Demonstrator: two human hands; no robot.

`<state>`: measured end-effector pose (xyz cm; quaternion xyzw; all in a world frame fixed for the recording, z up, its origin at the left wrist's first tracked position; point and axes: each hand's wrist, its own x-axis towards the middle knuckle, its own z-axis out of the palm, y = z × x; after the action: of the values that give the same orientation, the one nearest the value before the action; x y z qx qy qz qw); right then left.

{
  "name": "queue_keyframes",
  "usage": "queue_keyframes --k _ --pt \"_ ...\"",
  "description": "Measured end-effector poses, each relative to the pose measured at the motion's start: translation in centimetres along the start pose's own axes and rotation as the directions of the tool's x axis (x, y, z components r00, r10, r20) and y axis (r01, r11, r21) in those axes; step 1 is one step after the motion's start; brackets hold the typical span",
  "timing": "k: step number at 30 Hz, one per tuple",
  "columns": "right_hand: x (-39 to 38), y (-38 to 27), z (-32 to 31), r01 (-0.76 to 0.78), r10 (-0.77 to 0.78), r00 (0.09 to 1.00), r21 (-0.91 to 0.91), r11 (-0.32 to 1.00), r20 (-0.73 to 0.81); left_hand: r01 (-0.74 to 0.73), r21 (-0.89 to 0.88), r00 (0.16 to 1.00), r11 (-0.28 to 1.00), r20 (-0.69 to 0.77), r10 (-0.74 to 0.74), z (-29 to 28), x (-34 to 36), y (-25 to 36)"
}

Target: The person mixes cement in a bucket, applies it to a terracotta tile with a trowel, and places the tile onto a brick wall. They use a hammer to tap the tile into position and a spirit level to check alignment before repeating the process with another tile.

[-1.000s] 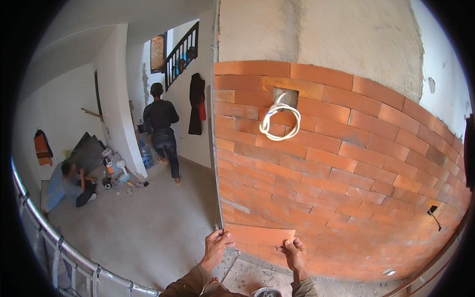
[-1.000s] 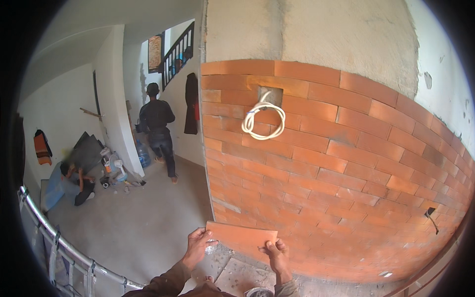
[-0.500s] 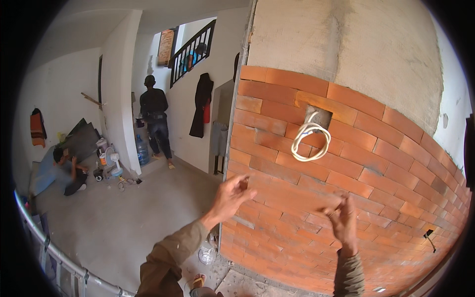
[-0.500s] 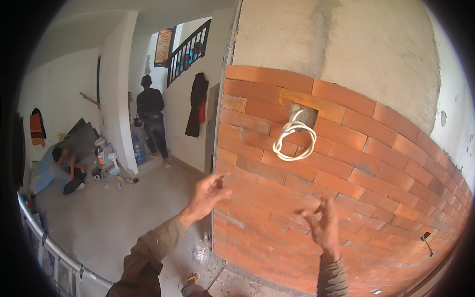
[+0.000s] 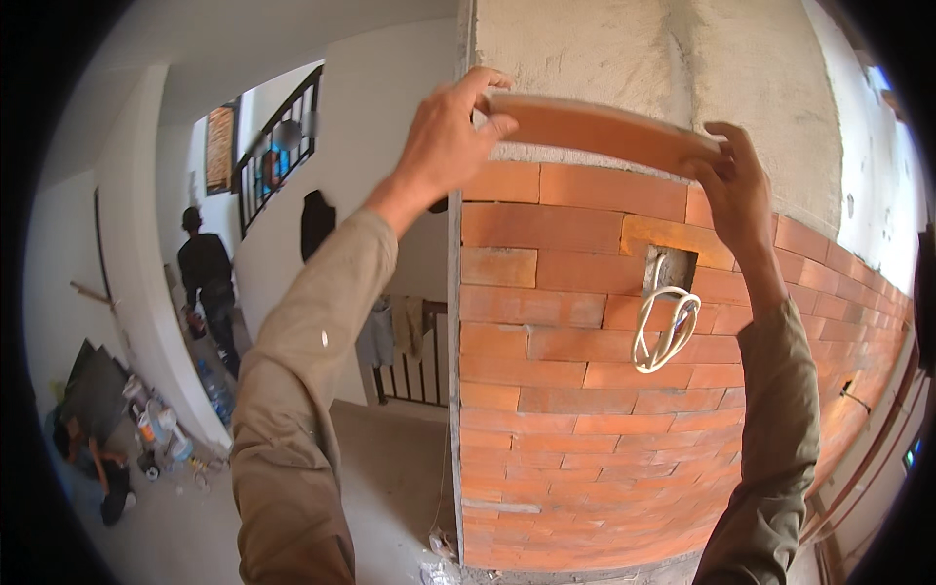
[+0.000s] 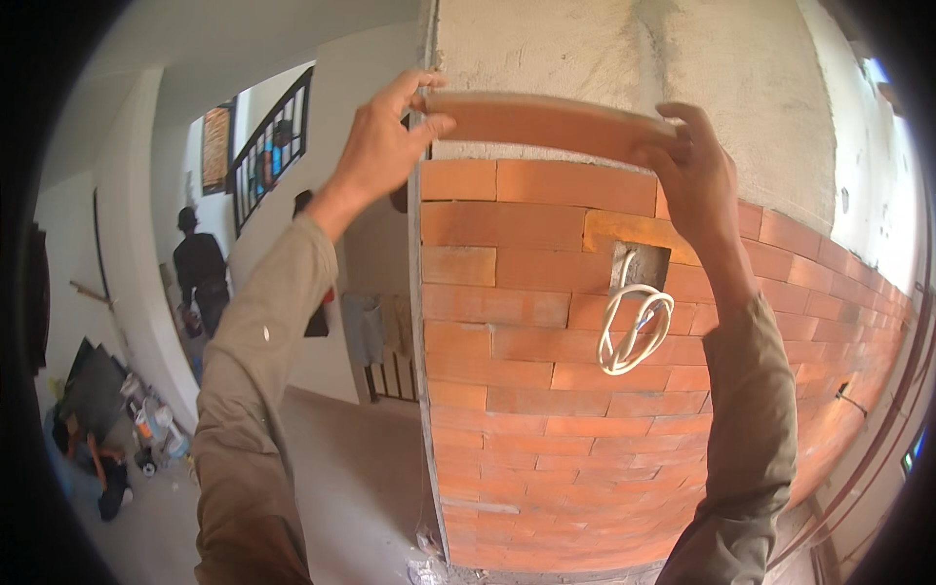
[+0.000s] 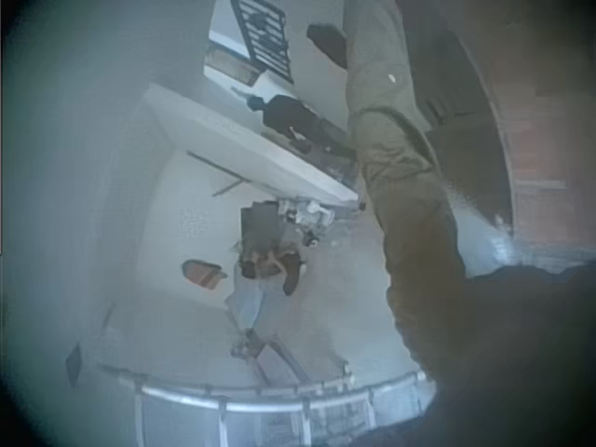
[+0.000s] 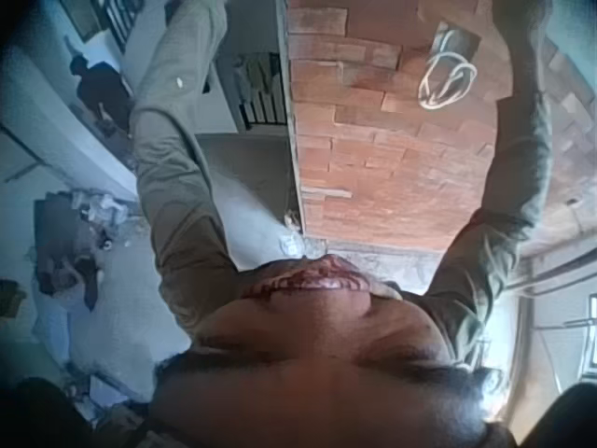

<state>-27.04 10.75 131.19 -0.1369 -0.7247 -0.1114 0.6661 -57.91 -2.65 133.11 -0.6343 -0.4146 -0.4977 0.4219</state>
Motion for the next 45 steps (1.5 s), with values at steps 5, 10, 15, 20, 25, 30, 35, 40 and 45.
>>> queue_keyframes --k 5,10,15,20,25,30,35,40,45 --pt "5.6 2.3 4.3 0.099 -0.093 0.995 -0.189 0.977 0.043 -0.126 0.101 0.990 0.987 0.083 0.118 2.2 5.1 -6.8" --pt "7.4 3.9 7.1 0.025 0.003 0.993 -0.227 0.974 0.121 -0.141 0.247 0.984 0.959 0.139 0.109 3.5 5.6 -8.9" --pt "8.0 5.6 7.8 0.003 0.028 0.977 -0.144 0.990 0.210 -0.101 0.261 0.978 0.960 0.201 0.048 3.8 5.8 -9.5" --pt "8.2 6.2 8.0 0.010 0.026 0.955 -0.117 0.993 0.296 -0.072 0.375 0.949 0.924 0.310 -0.052 3.7 6.0 -9.3" --pt "9.4 6.7 8.2 -0.069 0.090 0.891 -0.062 0.996 0.445 -0.092 0.462 0.937 0.882 0.340 -0.080 3.5 6.2 -9.4" --pt "9.6 7.6 8.7 -0.097 0.105 0.857 -0.044 0.994 0.504 -0.102 0.492 0.916 0.865 0.386 -0.111 3.5 6.6 -9.5" --pt "9.2 7.3 8.8 -0.074 0.070 0.855 -0.012 0.997 0.515 -0.115 0.592 0.909 0.798 0.386 -0.155 3.4 6.5 -8.4" --pt "8.9 7.1 9.2 -0.066 0.084 0.846 -0.054 0.996 0.527 -0.104 0.612 0.868 0.784 0.441 -0.229 3.5 6.6 -8.3" --pt "8.7 7.0 9.6 -0.060 0.085 0.849 -0.065 0.996 0.522 -0.124 0.626 0.855 0.770 0.462 -0.238 3.2 6.9 -8.0"
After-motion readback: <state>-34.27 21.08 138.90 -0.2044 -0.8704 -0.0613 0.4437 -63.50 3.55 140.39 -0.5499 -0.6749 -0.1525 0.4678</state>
